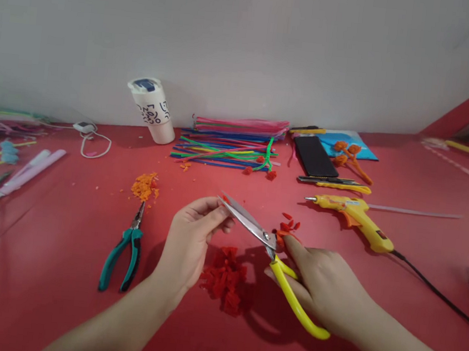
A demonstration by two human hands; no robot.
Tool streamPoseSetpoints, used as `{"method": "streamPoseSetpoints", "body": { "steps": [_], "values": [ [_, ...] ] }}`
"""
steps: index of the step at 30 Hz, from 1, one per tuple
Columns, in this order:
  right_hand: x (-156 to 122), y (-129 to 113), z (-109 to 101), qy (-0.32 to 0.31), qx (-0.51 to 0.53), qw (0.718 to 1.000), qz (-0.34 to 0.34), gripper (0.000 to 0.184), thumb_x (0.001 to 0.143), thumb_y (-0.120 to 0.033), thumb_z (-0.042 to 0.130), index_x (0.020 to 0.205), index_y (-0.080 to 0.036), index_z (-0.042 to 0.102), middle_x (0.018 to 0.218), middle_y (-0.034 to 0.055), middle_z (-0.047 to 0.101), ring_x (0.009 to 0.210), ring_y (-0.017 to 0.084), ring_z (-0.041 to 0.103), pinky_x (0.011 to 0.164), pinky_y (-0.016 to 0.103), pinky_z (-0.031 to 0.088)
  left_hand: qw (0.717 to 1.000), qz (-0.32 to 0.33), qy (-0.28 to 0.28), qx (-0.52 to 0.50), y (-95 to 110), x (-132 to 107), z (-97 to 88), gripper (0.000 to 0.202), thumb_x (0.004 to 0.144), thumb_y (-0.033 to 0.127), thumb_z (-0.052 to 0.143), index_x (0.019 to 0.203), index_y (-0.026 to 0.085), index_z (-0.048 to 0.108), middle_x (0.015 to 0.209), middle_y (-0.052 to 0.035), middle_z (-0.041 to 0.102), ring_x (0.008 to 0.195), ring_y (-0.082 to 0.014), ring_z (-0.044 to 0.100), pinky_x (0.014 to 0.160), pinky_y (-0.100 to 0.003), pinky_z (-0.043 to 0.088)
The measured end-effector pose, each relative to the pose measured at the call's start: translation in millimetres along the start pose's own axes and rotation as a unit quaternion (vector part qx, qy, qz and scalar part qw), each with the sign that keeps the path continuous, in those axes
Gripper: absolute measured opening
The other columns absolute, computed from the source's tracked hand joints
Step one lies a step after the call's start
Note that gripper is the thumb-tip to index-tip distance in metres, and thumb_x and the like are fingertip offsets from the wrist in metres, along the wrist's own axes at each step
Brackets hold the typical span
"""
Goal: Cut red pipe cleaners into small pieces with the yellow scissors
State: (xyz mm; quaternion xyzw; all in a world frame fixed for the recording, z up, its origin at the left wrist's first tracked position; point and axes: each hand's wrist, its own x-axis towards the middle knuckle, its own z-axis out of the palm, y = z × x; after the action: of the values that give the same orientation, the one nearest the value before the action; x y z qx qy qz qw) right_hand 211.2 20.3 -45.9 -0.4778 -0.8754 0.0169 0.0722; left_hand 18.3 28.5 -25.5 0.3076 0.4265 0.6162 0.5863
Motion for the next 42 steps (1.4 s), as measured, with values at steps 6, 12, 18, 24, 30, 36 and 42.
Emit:
{"method": "streamPoseSetpoints", "body": {
  "steps": [6,12,18,24,30,36,42],
  "values": [
    [-0.1,0.5,3.2,0.005,0.002,1.0,-0.007,0.023,0.084,-0.04,0.03,0.073,-0.021,0.037,0.045,0.0,0.054,0.038,0.017,0.05,0.042,0.026,0.014,1.0,-0.005,-0.007,-0.014,-0.6,-0.5,0.5,0.002,0.068,0.013,0.063,0.068,0.014,0.065,0.061,0.0019,0.059,0.054,-0.0047,0.053,0.055,-0.016,0.042],
    [-0.8,1.3,4.8,0.011,0.0,1.0,-0.008,0.03,0.085,-0.044,0.026,0.074,-0.02,0.04,0.043,-0.0006,0.051,0.037,0.016,0.048,0.042,0.026,0.014,1.0,-0.007,-0.003,-0.013,-1.0,0.7,1.4,0.002,0.067,0.014,0.063,0.067,0.014,0.064,0.061,0.0019,0.059,0.053,-0.0053,0.053,0.055,-0.017,0.042],
    [-0.9,0.9,4.1,0.025,-0.01,1.0,-0.014,0.03,0.085,-0.044,0.026,0.074,-0.02,0.04,0.042,-0.0006,0.051,0.036,0.017,0.048,0.042,0.026,0.014,1.0,0.01,0.009,0.012,0.0,0.2,2.0,0.001,0.067,0.015,0.063,0.067,0.015,0.064,0.059,0.0019,0.059,0.053,-0.0065,0.052,0.054,-0.018,0.042],
    [-1.0,0.4,3.4,0.03,-0.004,0.999,-0.017,0.028,0.085,-0.041,0.026,0.078,-0.019,0.042,0.042,-0.0004,0.051,0.036,0.017,0.048,0.041,0.025,0.015,1.0,0.016,0.002,0.016,0.1,0.7,1.1,0.003,0.068,0.016,0.063,0.069,0.015,0.066,0.06,0.0017,0.059,0.054,-0.0063,0.052,0.055,-0.018,0.042],
    [-1.6,-0.1,4.0,0.028,-0.007,0.999,-0.021,0.025,0.085,-0.039,0.028,0.077,-0.019,0.041,0.042,-0.0005,0.052,0.036,0.017,0.049,0.041,0.025,0.016,1.0,0.014,-0.003,0.0,-0.7,0.1,0.2,0.003,0.067,0.015,0.063,0.069,0.015,0.066,0.061,0.002,0.06,0.054,-0.0061,0.053,0.055,-0.018,0.042],
    [-1.8,-0.5,4.0,0.023,0.003,1.0,-0.018,0.025,0.085,-0.039,0.027,0.075,-0.02,0.04,0.042,-0.0005,0.053,0.035,0.017,0.049,0.041,0.025,0.015,1.0,0.01,0.0,0.001,-0.8,0.2,0.0,0.003,0.067,0.015,0.063,0.07,0.014,0.065,0.062,0.0016,0.06,0.054,-0.0058,0.053,0.056,-0.018,0.042],
    [-2.4,-0.4,4.4,0.028,0.007,0.999,-0.018,0.028,0.086,-0.04,0.025,0.073,-0.02,0.04,0.041,-0.0003,0.052,0.034,0.016,0.048,0.041,0.025,0.015,1.0,0.006,0.006,0.008,-0.3,0.6,0.7,0.005,0.067,0.016,0.063,0.071,0.014,0.065,0.062,0.0013,0.06,0.055,-0.0064,0.053,0.056,-0.019,0.043]
  ]
}}
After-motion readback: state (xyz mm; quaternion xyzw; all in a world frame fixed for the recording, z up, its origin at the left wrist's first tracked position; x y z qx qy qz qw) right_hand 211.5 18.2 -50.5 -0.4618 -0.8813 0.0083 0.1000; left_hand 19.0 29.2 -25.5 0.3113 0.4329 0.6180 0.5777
